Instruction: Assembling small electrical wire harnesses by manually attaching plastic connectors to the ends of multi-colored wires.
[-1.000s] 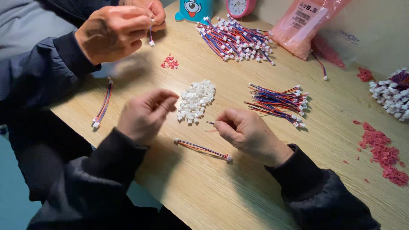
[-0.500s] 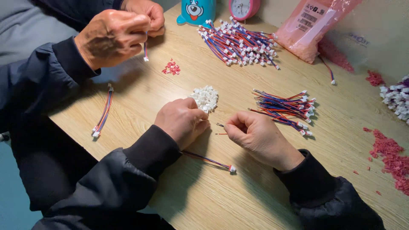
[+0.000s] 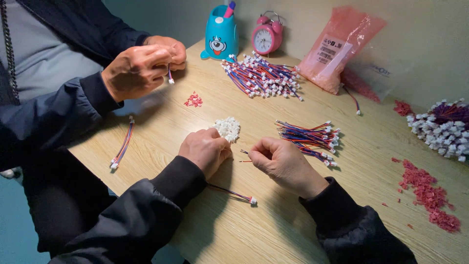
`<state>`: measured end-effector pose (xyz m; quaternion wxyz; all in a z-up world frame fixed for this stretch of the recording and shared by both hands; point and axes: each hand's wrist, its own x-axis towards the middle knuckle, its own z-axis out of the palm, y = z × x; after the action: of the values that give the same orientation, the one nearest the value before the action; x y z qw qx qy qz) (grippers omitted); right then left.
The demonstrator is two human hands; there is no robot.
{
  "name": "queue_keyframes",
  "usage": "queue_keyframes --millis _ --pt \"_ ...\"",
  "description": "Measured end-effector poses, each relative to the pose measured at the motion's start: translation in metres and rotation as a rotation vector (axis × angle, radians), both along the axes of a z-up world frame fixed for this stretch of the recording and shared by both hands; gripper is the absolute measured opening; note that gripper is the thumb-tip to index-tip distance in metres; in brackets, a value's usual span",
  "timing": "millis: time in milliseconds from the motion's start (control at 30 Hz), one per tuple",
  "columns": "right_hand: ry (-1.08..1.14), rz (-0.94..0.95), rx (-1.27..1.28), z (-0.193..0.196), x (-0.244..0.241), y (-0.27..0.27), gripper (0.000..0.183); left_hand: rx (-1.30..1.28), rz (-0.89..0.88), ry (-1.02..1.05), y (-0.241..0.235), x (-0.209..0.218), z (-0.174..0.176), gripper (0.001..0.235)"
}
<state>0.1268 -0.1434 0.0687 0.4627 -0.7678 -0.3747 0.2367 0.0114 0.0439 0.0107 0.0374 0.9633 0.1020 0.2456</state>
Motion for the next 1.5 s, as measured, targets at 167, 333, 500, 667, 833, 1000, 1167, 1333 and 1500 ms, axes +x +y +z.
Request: queue_keyframes --millis 167,333,500,667,833,1000,1167,1333,1500 --pt "0.022 -0.005 0.034 0.007 -0.003 -0.004 0.004 0.037 -0.009 -0.095 0.006 0.007 -0.018 0.018" --pt "0.032 -0.01 0.043 0.012 -0.003 -0.008 0.004 0.151 -0.009 -0.326 0.0 0.008 -0.006 0.018" --pt "0.004 0.011 0.031 0.013 -0.002 -0.005 0.005 -0.798 0.007 -0.183 -0.016 -0.011 0.034 0.013" --pt "0.008 0.009 -0.014 0.007 -0.001 -0.004 0.006 -1.343 -0.079 -0.383 -0.015 0.007 0.008 0.017" --pt "0.055 0.009 -0.05 0.01 0.007 0.007 0.003 -1.882 -0.124 -0.425 -0.023 -0.001 0.014 0.028" --pt "0.031 0.044 -0.076 0.021 0.009 0.026 0.005 -2.103 -0.131 -0.419 -0.021 -0.005 0.02 0.026" --pt "-0.035 0.038 -0.114 0.022 0.009 0.038 0.007 -2.224 -0.132 -0.418 -0.015 -0.006 0.014 0.029" --pt "-0.069 0.024 -0.157 0.025 0.007 0.042 0.007 -2.303 -0.152 -0.41 -0.012 -0.007 0.014 0.032" --pt "-0.088 0.011 -0.152 0.023 0.007 0.042 0.006 -2.272 -0.124 -0.377 -0.015 -0.009 0.018 0.032"
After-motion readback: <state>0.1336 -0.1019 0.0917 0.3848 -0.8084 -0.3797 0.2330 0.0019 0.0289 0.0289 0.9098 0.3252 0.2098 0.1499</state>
